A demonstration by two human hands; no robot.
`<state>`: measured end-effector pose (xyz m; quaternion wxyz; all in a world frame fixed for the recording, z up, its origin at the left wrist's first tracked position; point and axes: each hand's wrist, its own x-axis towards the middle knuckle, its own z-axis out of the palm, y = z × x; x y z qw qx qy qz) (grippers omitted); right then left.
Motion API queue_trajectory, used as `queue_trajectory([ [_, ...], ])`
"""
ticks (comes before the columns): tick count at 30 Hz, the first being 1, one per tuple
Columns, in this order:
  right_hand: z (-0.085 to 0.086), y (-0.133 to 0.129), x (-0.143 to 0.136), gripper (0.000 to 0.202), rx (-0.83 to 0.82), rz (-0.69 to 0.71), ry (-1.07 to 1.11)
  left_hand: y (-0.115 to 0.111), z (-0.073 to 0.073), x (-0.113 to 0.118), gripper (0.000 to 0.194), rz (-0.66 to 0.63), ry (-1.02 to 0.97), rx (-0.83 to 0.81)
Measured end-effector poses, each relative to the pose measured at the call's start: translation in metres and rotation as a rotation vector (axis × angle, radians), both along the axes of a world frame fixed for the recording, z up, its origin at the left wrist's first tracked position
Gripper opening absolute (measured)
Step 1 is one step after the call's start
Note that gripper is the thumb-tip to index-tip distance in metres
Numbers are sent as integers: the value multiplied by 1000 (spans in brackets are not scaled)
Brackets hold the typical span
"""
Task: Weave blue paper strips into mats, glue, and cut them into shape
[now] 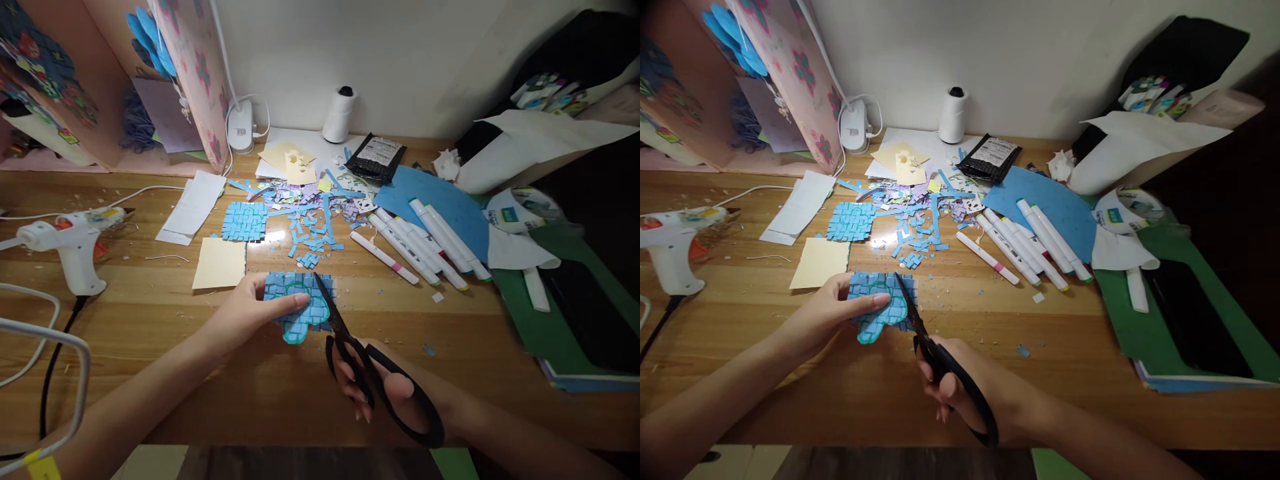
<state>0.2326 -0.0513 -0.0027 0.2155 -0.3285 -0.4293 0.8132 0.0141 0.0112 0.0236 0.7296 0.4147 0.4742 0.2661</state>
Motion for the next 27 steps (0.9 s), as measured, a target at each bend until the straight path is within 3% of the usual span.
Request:
queue_trajectory([
  [5,-2,0,-2,66,-14,-22,-24,-1,-1,2,19,-7,-42,-12],
  [12,-8,0,-2,69,135,-33,-206,3,0,3,20,-11,-45,-3],
  [18,-11,6,-2,56,173,-63,-232,5,-1,2,21,4,-62,-14],
  [24,-20,24,7,57,156,-241,-95,10,-3,-4,21,122,-8,40],
  [27,-15,31,12,46,218,-242,-76,14,-6,-8,24,242,55,77],
])
